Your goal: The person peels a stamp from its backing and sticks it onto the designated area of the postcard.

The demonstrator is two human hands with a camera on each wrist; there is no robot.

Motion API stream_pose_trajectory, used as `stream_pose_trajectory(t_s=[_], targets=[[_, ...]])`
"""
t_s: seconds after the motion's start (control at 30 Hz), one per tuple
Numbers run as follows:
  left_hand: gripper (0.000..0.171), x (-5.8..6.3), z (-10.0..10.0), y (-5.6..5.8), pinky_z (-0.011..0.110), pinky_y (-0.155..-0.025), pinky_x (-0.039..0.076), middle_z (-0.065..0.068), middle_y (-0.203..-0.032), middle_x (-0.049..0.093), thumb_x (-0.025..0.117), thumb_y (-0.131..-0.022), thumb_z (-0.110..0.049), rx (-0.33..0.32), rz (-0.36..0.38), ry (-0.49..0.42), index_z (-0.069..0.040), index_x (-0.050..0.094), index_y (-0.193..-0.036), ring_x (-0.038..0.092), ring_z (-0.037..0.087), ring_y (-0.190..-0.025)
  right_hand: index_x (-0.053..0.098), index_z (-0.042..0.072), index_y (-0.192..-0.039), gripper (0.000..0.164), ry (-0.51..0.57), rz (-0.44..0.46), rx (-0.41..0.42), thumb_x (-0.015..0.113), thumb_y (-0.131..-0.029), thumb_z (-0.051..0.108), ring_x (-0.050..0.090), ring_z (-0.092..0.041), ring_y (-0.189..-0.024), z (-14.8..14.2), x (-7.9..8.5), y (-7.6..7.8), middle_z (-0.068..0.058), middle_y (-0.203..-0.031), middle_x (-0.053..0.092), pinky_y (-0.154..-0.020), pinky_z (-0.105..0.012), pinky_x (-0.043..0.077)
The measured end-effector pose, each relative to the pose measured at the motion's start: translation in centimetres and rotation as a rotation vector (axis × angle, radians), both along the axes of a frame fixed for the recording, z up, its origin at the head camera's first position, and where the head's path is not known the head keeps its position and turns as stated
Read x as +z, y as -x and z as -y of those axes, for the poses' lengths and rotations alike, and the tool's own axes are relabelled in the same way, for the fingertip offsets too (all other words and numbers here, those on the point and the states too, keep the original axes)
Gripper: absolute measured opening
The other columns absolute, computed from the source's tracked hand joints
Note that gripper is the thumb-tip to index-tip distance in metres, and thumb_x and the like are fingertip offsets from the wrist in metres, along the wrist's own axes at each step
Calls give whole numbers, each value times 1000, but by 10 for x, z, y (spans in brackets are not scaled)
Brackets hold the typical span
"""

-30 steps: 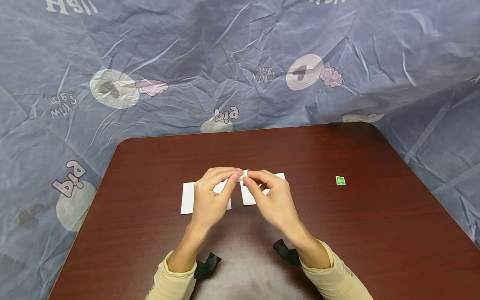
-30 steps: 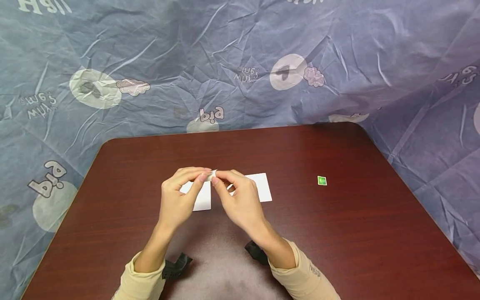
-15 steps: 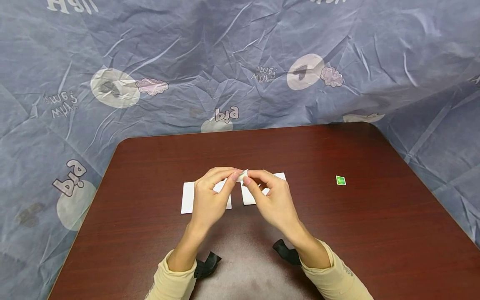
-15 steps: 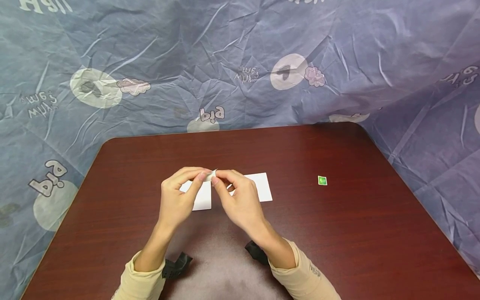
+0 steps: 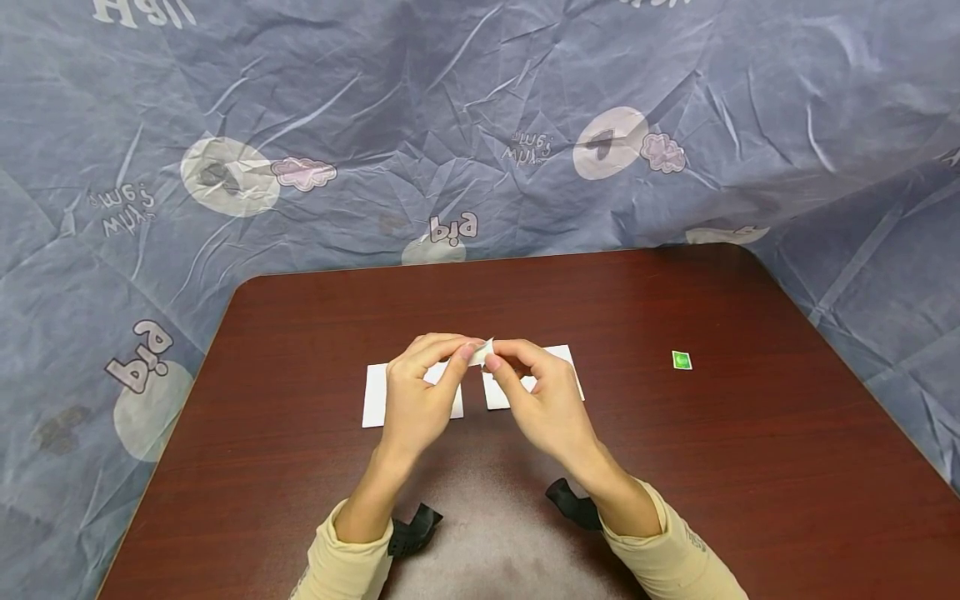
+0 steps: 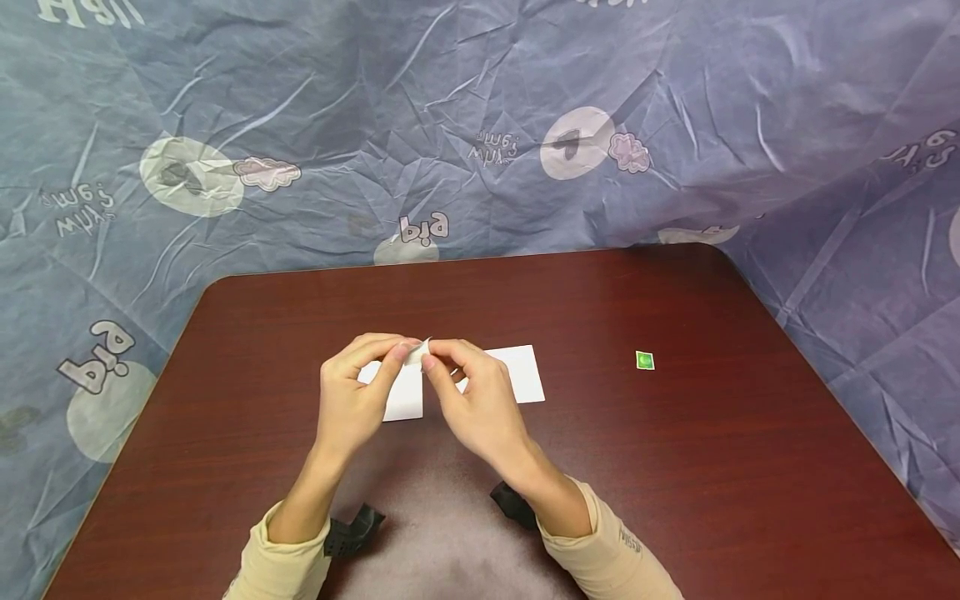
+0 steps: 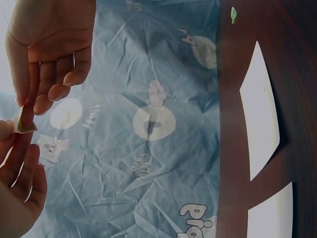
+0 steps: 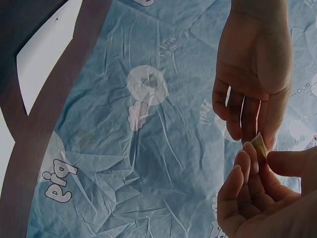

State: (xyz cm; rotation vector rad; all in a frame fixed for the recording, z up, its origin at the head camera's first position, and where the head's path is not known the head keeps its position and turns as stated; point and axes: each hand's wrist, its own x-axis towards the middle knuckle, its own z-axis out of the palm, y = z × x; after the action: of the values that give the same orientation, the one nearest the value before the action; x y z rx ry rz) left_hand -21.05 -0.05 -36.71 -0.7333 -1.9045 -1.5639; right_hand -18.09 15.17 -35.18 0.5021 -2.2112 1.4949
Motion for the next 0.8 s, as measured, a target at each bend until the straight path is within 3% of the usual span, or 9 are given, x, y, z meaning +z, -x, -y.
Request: stream_pose_trajectory(t_s=[0.47, 0.8], targets=[[7, 1, -3, -2, 41, -70, 51, 5, -87, 71, 69, -87, -3, -2, -7, 4, -2, 75, -90, 62, 17, -80, 68, 4, -95, 7, 19, -11, -14, 69, -88, 6, 56, -13, -66, 2, -2, 2, 2, -77, 62, -60, -25, 48], [8, 0, -3, -1, 40, -69, 49, 7, -86, 71, 68, -87, -1, -2, -11, 8, -2, 75, -91, 61, 18, -79, 68, 3, -92, 5, 23, -13, -9, 68, -87, 3, 56, -14, -71, 2, -1, 2, 2, -79, 62, -63, -25, 48]])
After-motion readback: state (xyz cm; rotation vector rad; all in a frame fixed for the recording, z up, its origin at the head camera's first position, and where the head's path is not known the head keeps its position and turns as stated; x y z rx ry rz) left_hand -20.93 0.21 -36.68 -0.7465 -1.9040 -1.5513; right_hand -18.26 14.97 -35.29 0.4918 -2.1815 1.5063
